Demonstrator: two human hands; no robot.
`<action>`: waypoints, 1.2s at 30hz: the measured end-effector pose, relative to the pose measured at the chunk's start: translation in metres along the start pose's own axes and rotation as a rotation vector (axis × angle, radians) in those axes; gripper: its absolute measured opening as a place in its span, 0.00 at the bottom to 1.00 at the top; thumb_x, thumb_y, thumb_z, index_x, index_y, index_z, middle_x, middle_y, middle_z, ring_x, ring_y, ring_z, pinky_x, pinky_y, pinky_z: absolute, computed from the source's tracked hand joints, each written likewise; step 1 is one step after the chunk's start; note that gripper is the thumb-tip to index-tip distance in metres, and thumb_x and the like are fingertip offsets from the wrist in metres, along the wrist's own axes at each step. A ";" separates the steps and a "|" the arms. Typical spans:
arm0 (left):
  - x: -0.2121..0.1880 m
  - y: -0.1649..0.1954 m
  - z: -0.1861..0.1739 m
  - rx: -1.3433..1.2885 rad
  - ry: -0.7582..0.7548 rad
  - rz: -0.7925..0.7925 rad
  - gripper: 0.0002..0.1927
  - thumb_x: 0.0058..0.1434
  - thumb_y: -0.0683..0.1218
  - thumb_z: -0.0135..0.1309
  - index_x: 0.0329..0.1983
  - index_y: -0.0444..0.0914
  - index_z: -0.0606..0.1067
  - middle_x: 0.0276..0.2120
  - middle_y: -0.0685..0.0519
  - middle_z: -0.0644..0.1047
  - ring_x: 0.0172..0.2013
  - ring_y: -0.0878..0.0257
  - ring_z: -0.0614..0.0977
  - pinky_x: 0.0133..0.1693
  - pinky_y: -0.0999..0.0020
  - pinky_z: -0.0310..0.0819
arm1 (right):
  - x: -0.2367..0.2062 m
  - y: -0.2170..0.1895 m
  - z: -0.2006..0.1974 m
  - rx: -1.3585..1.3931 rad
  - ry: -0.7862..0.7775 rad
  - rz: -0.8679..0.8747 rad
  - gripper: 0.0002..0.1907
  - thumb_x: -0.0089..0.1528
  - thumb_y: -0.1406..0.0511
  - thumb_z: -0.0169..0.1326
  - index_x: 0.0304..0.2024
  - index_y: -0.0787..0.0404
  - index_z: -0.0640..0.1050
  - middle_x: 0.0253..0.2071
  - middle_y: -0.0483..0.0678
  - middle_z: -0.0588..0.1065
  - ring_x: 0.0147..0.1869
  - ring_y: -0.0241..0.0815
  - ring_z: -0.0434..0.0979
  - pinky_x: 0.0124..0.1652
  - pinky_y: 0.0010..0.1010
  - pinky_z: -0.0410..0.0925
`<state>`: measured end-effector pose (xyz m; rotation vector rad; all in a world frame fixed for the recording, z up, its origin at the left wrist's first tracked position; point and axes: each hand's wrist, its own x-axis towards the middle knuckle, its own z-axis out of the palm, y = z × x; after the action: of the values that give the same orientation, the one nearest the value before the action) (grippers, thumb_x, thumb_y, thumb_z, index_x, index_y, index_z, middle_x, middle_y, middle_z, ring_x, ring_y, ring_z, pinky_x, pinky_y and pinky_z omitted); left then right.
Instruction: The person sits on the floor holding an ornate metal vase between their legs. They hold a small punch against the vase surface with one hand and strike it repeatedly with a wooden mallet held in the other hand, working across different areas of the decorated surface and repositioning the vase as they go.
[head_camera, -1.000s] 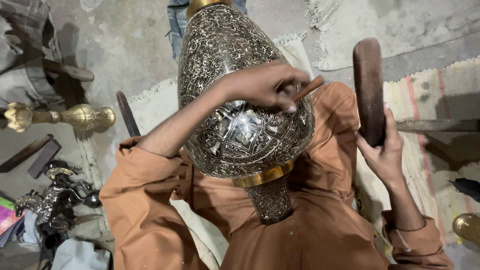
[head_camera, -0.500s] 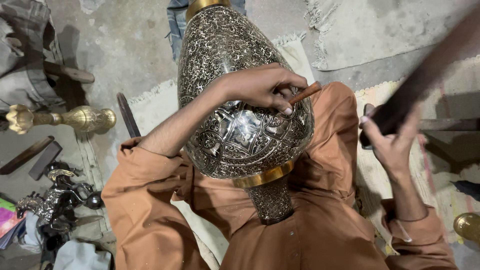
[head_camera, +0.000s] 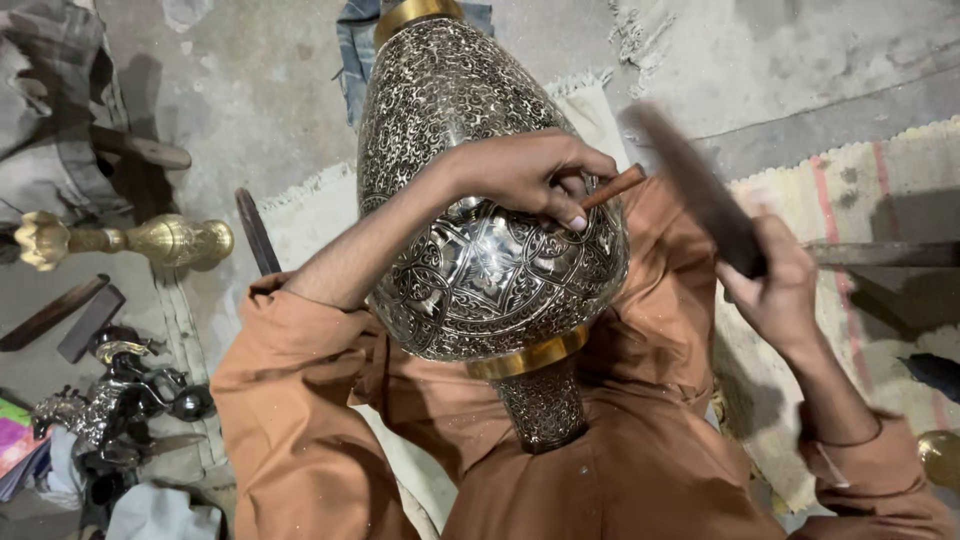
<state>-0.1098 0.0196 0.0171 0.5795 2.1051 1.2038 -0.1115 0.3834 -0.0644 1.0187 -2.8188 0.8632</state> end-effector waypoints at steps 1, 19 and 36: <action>0.000 0.000 0.000 0.007 -0.008 -0.003 0.12 0.63 0.46 0.61 0.48 0.41 0.76 0.19 0.62 0.78 0.19 0.75 0.73 0.22 0.74 0.62 | 0.002 -0.003 -0.002 0.226 0.062 0.050 0.28 0.62 0.69 0.65 0.59 0.62 0.64 0.41 0.53 0.72 0.43 0.46 0.75 0.42 0.33 0.70; -0.023 0.019 0.016 0.064 0.388 0.398 0.22 0.64 0.50 0.63 0.57 0.38 0.72 0.35 0.55 0.79 0.37 0.67 0.83 0.43 0.70 0.80 | -0.012 0.021 -0.003 0.301 0.005 0.101 0.46 0.62 0.71 0.64 0.79 0.64 0.58 0.48 0.55 0.76 0.48 0.43 0.79 0.50 0.34 0.72; -0.020 0.030 0.034 0.177 0.203 0.030 0.18 0.59 0.49 0.62 0.51 0.41 0.76 0.17 0.59 0.75 0.16 0.71 0.70 0.21 0.65 0.60 | -0.032 0.032 0.000 -0.019 0.049 -0.071 0.50 0.55 0.72 0.66 0.77 0.64 0.60 0.48 0.62 0.77 0.44 0.53 0.80 0.42 0.41 0.73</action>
<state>-0.0695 0.0415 0.0368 0.5902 2.4000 1.1412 -0.1058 0.4224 -0.0862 1.0734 -2.7275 0.8399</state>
